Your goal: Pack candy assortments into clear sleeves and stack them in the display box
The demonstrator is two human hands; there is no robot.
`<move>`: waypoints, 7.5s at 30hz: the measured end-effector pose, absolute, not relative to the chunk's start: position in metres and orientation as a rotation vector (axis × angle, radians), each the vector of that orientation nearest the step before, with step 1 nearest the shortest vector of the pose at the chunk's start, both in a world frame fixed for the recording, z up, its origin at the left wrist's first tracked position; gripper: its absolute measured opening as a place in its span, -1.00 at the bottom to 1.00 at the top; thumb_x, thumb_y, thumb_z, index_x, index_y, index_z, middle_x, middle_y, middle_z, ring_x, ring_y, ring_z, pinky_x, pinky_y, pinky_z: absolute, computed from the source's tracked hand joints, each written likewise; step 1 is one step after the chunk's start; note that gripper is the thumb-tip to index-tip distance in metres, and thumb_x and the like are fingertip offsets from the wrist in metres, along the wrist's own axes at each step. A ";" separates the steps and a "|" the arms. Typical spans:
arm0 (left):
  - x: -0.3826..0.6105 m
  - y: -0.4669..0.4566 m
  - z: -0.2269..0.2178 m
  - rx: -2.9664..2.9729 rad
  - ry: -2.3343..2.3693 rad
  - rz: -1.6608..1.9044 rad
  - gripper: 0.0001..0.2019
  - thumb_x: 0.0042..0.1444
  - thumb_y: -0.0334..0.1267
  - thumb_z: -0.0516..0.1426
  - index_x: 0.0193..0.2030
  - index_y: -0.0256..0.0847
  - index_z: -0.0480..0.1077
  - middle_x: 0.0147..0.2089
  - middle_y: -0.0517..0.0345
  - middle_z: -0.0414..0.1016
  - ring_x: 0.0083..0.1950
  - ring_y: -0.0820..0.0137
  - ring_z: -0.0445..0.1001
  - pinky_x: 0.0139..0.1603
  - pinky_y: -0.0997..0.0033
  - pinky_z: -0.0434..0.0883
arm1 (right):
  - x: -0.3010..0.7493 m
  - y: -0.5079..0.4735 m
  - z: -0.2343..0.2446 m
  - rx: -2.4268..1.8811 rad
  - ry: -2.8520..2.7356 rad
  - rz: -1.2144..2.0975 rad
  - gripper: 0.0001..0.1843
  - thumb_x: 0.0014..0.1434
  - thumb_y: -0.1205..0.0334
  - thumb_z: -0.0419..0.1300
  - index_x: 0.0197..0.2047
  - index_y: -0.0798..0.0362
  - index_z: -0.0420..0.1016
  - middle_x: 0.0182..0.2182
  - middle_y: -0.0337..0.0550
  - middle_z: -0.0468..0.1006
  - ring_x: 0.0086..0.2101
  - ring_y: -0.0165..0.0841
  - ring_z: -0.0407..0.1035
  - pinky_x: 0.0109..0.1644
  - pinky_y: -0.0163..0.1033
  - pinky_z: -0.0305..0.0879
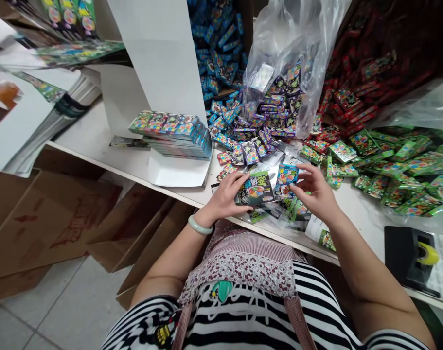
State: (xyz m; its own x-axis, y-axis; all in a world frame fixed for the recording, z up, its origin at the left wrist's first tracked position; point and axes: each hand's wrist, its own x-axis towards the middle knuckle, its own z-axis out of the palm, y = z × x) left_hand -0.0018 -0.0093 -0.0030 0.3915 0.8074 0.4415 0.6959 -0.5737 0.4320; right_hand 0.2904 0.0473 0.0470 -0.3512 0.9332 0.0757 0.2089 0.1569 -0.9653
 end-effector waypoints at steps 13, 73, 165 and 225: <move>-0.002 -0.011 0.001 2.470 1.255 0.942 0.00 0.06 0.18 0.28 0.51 -0.05 -0.11 0.25 -0.14 0.27 0.27 0.00 0.31 0.29 -0.11 0.34 | 0.275 0.060 0.054 -1.231 -1.757 1.270 -0.48 0.09 0.20 0.21 0.16 -0.08 0.47 -0.38 -0.28 0.36 -0.51 -0.47 0.23 -0.45 -0.30 0.26; 0.088 -0.052 -0.030 1.353 1.120 1.108 -0.35 0.21 -0.08 0.23 0.38 -0.01 0.10 -0.01 0.03 0.45 -0.10 0.32 0.52 -0.06 0.18 0.57 | 0.303 0.031 0.028 -1.060 -2.128 1.221 -0.81 0.15 0.14 0.34 -0.13 -0.09 0.59 -0.20 -0.12 0.55 -0.14 -0.22 0.46 0.00 -0.05 0.39; 0.091 -0.010 0.026 2.213 1.209 1.215 -0.85 0.27 -0.33 0.13 -0.03 -0.17 0.35 0.11 -0.09 0.42 0.17 0.16 0.41 0.17 0.01 0.42 | 0.285 0.019 0.056 -1.325 -1.980 0.727 -0.83 0.27 0.09 0.21 -0.32 -0.04 0.51 -0.43 -0.18 0.53 -0.44 -0.35 0.36 -0.38 -0.23 0.25; 0.072 0.010 0.039 1.634 1.106 1.003 -0.87 0.24 -0.22 0.16 -0.17 -0.22 0.47 -0.19 0.08 0.56 -0.19 0.42 0.51 -0.14 0.37 0.47 | 0.314 0.008 0.049 -1.017 -2.167 0.581 -0.91 0.25 0.33 0.24 -0.17 -0.03 0.50 -0.28 -0.13 0.54 -0.24 -0.26 0.48 -0.22 -0.14 0.45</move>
